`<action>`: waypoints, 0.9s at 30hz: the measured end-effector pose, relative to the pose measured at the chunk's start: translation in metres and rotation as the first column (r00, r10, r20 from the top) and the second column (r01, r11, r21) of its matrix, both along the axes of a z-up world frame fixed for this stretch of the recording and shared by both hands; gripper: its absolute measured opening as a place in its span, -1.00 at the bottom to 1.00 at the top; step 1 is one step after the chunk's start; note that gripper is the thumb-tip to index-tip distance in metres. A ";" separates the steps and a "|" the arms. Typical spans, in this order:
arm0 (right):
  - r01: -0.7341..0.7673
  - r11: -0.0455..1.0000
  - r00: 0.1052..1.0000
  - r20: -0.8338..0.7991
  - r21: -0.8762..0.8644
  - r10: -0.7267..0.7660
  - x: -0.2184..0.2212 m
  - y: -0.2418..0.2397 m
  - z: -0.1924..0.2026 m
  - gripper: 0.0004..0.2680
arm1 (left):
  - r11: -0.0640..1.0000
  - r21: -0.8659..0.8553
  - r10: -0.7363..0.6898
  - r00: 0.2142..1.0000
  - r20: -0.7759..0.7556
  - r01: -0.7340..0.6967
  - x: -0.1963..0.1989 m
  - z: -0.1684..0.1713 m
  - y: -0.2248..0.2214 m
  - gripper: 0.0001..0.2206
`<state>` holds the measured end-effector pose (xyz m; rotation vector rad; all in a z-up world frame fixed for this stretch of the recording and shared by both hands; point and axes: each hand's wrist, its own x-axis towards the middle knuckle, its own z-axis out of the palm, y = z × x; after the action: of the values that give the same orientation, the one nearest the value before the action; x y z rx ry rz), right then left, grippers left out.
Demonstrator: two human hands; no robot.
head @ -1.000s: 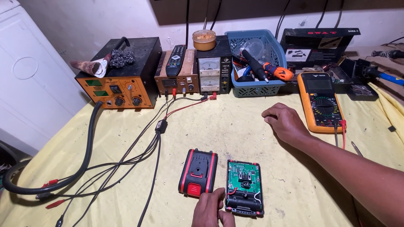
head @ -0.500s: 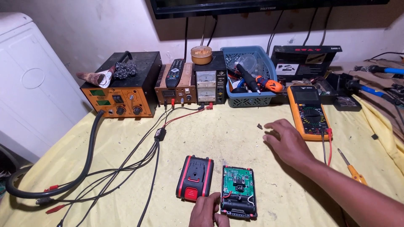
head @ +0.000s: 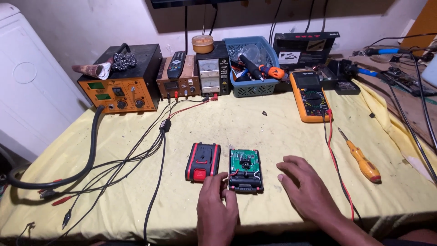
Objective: Disassembling a battery pack using a screwdriver to remove screws and opening the plastic casing to reveal internal components.
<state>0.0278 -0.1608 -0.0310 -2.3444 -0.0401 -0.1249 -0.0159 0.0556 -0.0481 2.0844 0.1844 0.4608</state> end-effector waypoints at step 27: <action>0.014 1.000 0.998 0.058 0.019 -0.015 -0.008 0.003 0.002 -0.80 | 0.951 0.257 0.205 0.973 -0.109 -0.171 0.029 0.028 0.033 -0.38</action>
<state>0.0202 -0.1583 -0.0285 -2.3224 -0.0500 -0.1994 0.0133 0.0882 -0.0196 2.3555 0.4281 0.4769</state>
